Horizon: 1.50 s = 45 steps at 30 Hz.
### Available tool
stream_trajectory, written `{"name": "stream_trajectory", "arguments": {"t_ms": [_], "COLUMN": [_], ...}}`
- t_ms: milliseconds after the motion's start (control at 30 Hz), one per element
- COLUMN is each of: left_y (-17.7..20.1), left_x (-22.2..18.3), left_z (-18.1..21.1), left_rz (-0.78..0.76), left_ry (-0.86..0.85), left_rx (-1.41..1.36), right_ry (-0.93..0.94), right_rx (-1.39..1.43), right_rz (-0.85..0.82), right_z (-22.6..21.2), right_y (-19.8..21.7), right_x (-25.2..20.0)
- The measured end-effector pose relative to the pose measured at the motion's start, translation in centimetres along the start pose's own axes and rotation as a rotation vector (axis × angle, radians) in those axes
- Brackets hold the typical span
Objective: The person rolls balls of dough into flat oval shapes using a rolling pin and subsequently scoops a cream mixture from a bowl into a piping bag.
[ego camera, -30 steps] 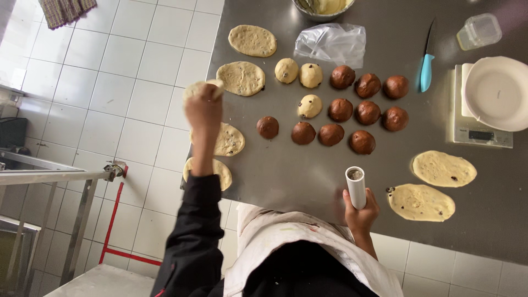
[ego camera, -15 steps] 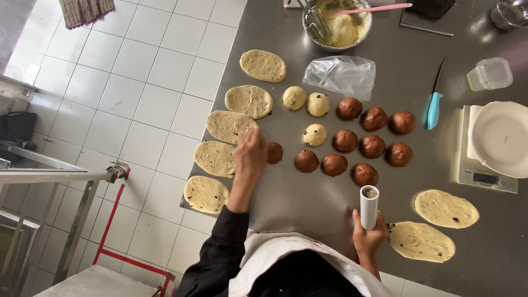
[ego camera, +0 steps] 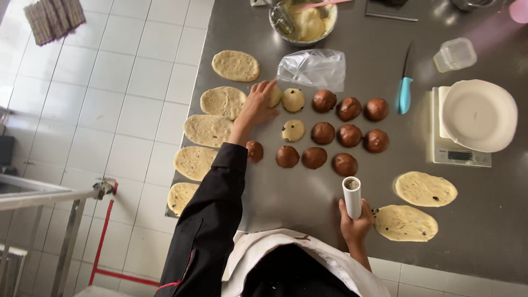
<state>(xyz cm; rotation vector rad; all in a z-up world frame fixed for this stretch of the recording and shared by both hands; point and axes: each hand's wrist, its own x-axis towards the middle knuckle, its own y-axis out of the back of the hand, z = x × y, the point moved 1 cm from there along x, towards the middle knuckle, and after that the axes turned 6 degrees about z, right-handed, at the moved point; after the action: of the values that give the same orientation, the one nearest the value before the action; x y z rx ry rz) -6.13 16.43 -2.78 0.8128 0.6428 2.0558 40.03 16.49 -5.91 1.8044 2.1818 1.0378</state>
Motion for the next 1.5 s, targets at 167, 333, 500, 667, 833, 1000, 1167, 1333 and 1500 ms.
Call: {"name": "stream_trajectory", "arguments": {"t_ms": [167,333,500,667,833,1000,1167,1333,1500], "left_y": [-1.1,1.5,0.8,-1.7,1.7,2.5,4.7,-1.5,-16.7], "left_x": [0.3,-5.5,-19.9,-24.5,-19.9,-16.6,-13.7,-10.2,-6.1], "left_z": [-1.7,7.3,18.1,19.9,11.9,6.2,11.4,23.2,28.3], "left_rz": [0.057,0.128,-0.274,-0.393,0.157,0.078,0.02,-0.034,-0.442], "left_ry": [0.042,-0.015,-0.152,-0.206,-0.006,0.112,0.093,-0.29,-0.386], "left_rx": [0.13,0.172,-0.06,-0.001,0.35,0.252,0.268,-0.015,0.057], "right_ry": [-0.007,-0.106,-0.156,-0.022,0.008,-0.114,-0.196,-0.365,-0.239], "right_rx": [-0.037,0.025,0.039,0.004,0.018,0.077,0.018,-0.018,-0.064], "right_rz": [0.073,0.106,0.126,0.04,0.014,0.051,0.113,0.188,0.265], "right_z": [0.7,1.5,1.3,0.4,-0.7,-1.0,0.4,2.8,5.2], "right_y": [1.8,3.3,3.9,3.9,4.7,6.0,9.1,11.9,14.6], "right_x": [-1.6,-2.6,-3.9,-4.2,-4.7,-5.9,-7.6,-8.5,-8.1]}}
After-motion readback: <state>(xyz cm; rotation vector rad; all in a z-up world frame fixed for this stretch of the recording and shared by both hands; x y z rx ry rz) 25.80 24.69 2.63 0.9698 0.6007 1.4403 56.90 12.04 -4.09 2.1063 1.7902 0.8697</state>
